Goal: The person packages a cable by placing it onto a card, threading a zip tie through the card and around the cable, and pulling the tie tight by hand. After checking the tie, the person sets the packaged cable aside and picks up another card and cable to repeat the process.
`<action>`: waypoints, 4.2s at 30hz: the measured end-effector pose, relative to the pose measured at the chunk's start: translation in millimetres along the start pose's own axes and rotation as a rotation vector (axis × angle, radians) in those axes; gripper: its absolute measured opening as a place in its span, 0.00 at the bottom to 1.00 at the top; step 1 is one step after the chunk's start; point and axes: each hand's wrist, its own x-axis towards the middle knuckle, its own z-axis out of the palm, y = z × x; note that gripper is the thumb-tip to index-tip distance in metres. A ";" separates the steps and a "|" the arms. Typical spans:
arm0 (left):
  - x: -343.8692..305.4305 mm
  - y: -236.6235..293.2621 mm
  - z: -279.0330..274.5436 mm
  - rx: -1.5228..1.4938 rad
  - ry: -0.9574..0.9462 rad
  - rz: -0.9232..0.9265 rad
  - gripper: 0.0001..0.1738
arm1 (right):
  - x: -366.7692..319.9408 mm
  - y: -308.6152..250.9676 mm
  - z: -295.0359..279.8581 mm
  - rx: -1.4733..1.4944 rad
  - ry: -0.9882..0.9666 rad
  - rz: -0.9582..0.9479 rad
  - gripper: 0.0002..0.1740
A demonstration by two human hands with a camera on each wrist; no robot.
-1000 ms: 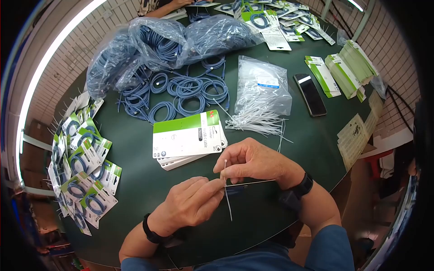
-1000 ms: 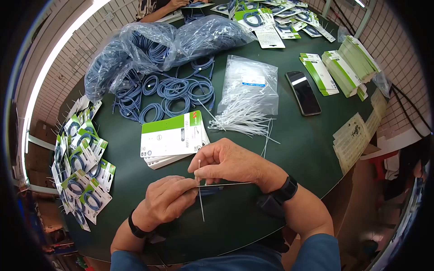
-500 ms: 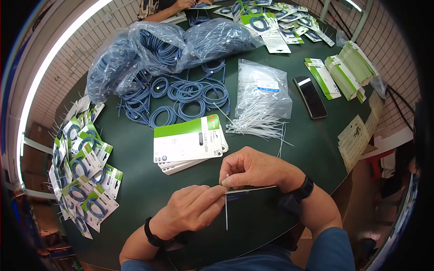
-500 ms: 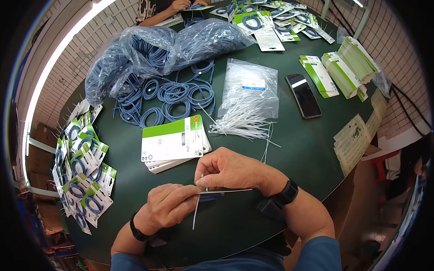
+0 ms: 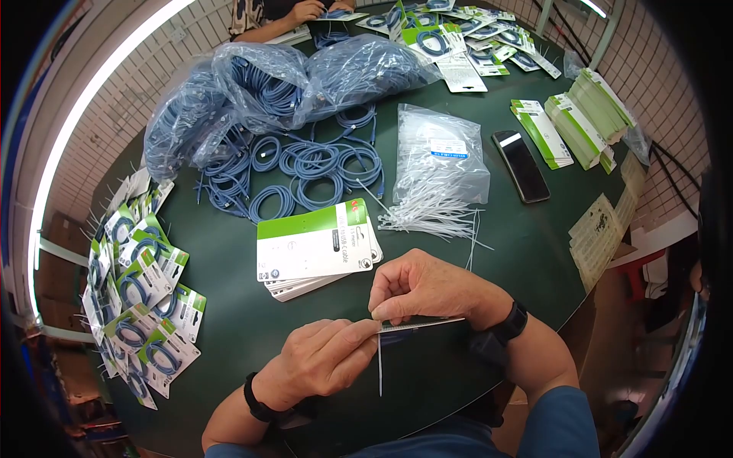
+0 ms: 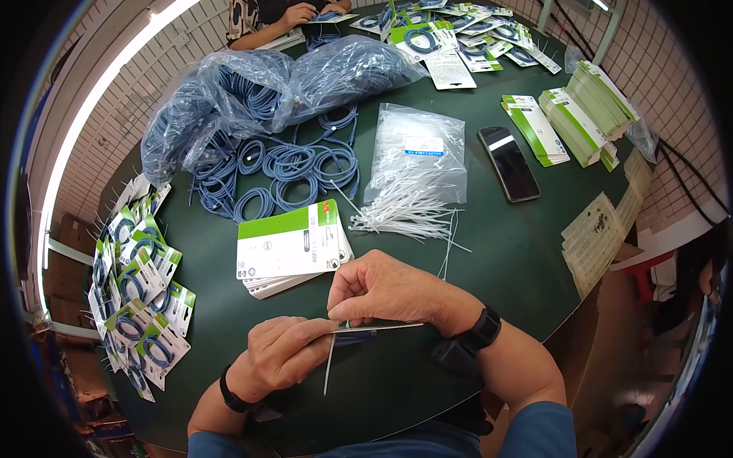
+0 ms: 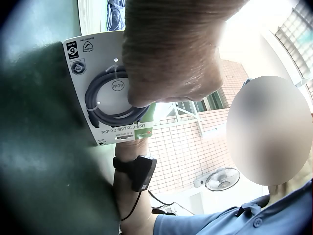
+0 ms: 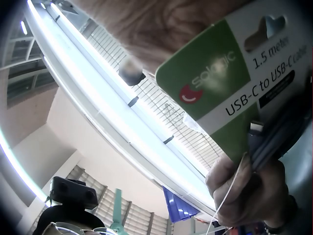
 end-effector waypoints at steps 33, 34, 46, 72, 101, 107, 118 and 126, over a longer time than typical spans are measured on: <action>1.1 6.1 -1.1 -0.077 -0.017 -0.040 0.09 | -1.4 -4.0 5.2 0.020 0.012 0.055 0.07; 1.1 6.0 -1.2 -0.079 -0.020 -0.040 0.09 | -1.2 -2.9 4.8 0.026 0.012 0.050 0.07; 1.2 3.9 -0.6 -0.099 -0.005 -0.013 0.10 | -0.2 -1.7 3.1 -0.052 -0.061 0.049 0.08; -11.8 -5.7 20.0 -0.596 0.007 -0.774 0.11 | -13.5 -7.1 27.9 -0.987 0.304 -0.580 0.18; -13.0 -0.6 25.6 -0.668 0.009 -0.928 0.08 | 0.7 8.2 37.7 -1.098 0.446 -0.621 0.07; -14.9 0.2 31.1 -0.749 -0.017 -0.951 0.08 | 0.4 10.8 39.7 -1.198 0.473 -0.621 0.08; -17.3 1.4 35.8 -0.791 -0.030 -0.957 0.09 | 2.5 11.7 42.8 -1.255 0.495 -0.627 0.09; -21.8 -4.4 37.9 -0.863 -0.050 -0.968 0.09 | 4.7 11.7 42.7 -1.226 0.487 -0.619 0.10</action>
